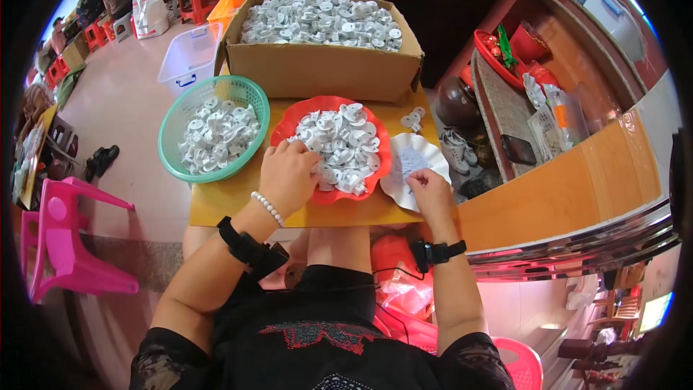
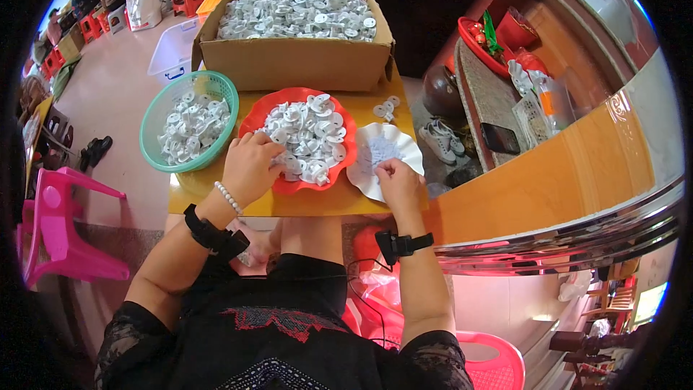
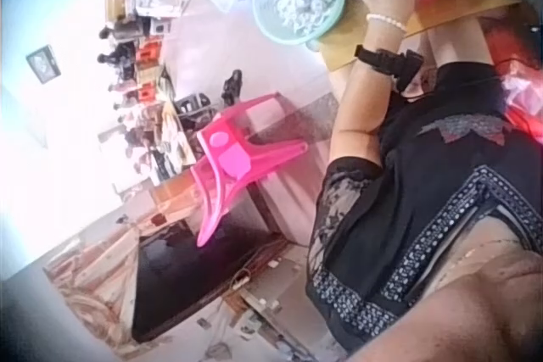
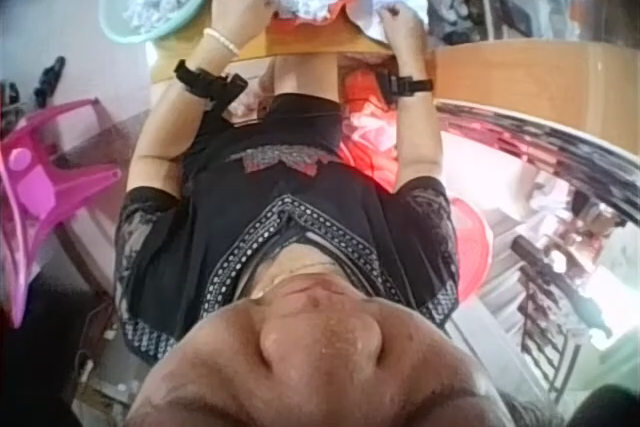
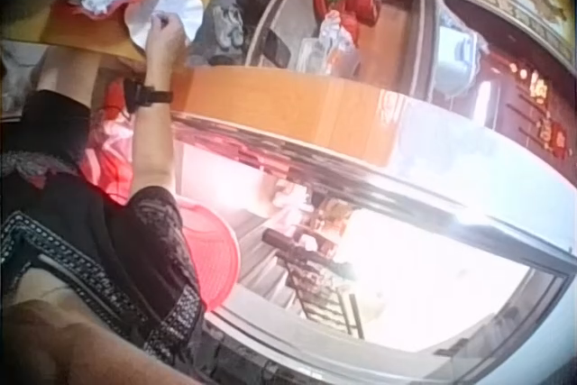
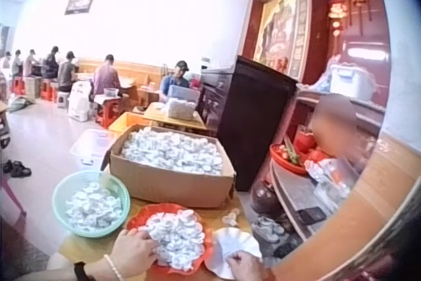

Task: The recorder is assembling small white plastic components by pressing them together.

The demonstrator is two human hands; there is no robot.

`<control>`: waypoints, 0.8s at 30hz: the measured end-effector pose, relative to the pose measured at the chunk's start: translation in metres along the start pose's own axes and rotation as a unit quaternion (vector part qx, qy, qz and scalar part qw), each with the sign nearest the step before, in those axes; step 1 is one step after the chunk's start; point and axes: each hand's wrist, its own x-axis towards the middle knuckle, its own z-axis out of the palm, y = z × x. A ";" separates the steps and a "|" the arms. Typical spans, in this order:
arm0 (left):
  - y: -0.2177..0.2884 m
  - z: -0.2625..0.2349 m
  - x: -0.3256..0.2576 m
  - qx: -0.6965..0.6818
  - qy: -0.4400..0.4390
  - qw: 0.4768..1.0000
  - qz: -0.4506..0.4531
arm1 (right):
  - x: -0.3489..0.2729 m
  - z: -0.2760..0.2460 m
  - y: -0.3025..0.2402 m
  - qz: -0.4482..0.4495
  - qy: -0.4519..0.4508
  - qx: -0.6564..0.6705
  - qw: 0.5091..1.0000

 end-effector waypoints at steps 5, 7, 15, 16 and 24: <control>-0.003 -0.004 0.002 -0.052 -0.001 0.999 -0.003 | 0.008 0.003 0.022 0.026 0.012 0.132 0.991; -0.004 -0.007 0.003 -0.066 -0.011 0.998 -0.007 | 0.011 0.008 0.031 0.038 0.018 0.231 0.972; -0.010 -0.017 0.003 -0.608 0.024 0.772 -0.184 | 0.011 0.009 0.030 0.063 -0.008 0.337 0.939; -0.010 -0.021 0.001 -0.609 0.027 0.771 -0.183 | 0.011 0.008 0.029 0.070 -0.012 0.338 0.938; 0.016 -0.043 -0.025 -0.830 -0.103 0.480 -0.265 | -0.018 -0.025 -0.022 -0.032 -0.018 0.267 0.963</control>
